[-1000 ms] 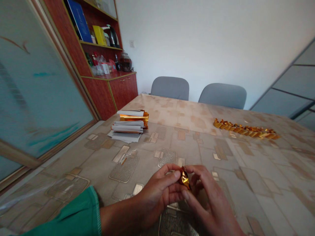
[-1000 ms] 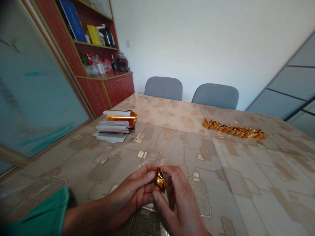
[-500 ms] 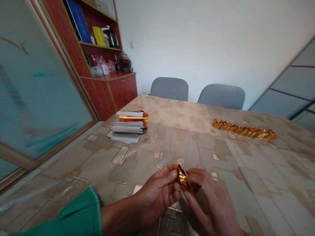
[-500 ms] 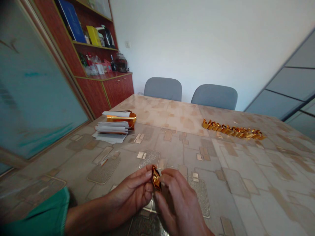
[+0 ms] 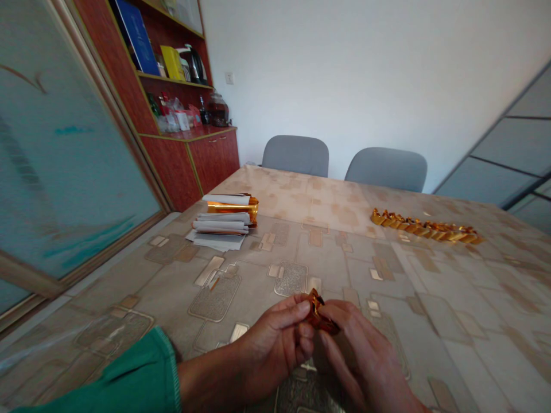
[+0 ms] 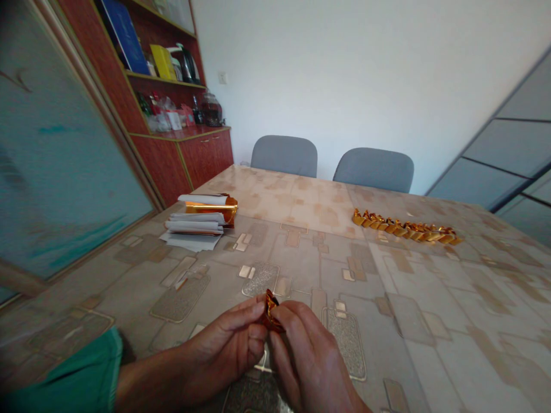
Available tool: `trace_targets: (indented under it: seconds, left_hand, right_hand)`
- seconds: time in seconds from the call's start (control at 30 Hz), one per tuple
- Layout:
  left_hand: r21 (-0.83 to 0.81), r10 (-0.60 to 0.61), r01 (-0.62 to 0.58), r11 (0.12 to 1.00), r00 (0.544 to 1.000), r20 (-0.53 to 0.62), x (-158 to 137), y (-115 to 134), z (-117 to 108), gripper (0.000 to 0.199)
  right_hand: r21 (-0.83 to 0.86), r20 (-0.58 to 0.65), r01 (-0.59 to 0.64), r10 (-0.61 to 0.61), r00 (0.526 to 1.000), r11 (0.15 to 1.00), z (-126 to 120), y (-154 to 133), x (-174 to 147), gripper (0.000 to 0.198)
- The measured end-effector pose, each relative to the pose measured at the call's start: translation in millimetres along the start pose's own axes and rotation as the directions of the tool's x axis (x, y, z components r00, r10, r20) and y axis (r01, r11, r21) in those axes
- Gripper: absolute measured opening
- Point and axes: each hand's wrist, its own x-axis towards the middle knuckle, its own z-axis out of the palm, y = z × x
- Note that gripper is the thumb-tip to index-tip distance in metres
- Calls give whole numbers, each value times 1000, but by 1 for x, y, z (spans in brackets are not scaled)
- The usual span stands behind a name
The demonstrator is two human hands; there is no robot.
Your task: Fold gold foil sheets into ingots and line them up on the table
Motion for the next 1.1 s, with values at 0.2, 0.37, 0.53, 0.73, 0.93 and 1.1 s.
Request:
trace_targets:
  seconds: [0.2, 0.37, 0.53, 0.73, 0.93, 1.1]
  left_hand:
    - [16, -11, 11, 1000, 1000, 3, -1, -1, -3, 29]
    - [83, -18, 15, 996, 999, 40, 1, -2, -7, 27]
    - [112, -2, -5, 994, 998, 57, 3, -2, -7, 27]
    - [117, 6, -10, 993, 999, 35, 3, -2, -7, 30]
    - [97, 8, -11, 995, 999, 33, 3, -4, -10, 31]
    - [154, -3, -2, 988, 999, 36, 5, -4, -11, 31]
  right_hand:
    - [14, 10, -23, 23, 1000, 1000, 0, -1, 0, 29]
    - [9, 30, -31, 31, 999, 999, 2, 0, -1, 32]
    - [17, 46, -41, 40, 998, 999, 2, 2, -2, 31]
    - [46, 48, -40, 38, 998, 998, 2, 3, -3, 38]
    - [49, 55, -19, 17, 998, 999, 1, 2, -2, 39]
    - [33, 63, -24, 22, 998, 999, 0, 0, 0, 37]
